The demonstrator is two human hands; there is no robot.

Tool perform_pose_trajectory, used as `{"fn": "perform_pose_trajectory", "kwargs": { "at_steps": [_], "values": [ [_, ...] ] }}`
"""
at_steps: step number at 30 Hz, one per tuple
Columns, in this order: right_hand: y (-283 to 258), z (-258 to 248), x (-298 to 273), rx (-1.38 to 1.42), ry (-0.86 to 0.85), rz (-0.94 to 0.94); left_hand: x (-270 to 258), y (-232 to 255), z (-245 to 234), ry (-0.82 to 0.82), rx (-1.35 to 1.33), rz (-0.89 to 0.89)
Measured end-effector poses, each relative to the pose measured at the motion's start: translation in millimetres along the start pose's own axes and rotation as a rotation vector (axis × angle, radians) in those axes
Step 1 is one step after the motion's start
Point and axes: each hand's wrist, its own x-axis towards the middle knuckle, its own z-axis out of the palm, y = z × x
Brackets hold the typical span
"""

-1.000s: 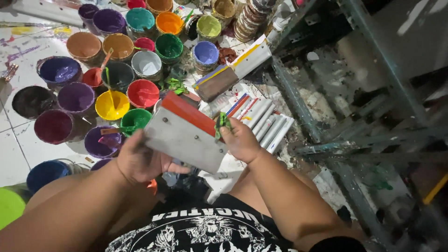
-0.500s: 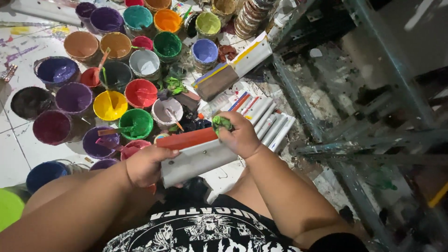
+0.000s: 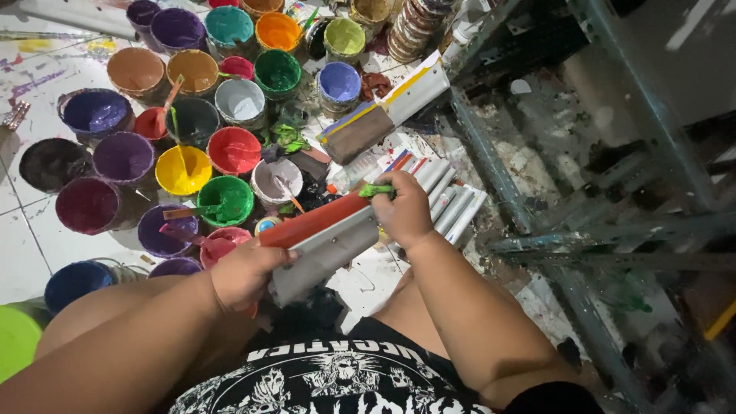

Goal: Cleaning ink from a screen printing squeegee using a cloth

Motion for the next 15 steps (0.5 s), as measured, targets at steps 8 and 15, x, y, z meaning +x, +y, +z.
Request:
{"fn": "perform_pose_trajectory", "kwargs": {
  "at_steps": [8, 15],
  "values": [
    [-47.7, 25.0, -26.2, 0.129, -0.2, -0.218, -10.9, 16.7, 24.3, 0.079, 0.527, 0.1],
    [-91.8, 27.2, -37.4, 0.31, -0.228, -0.367, 11.6, -13.6, 7.8, -0.134, 0.62, 0.475]
  ]
}}
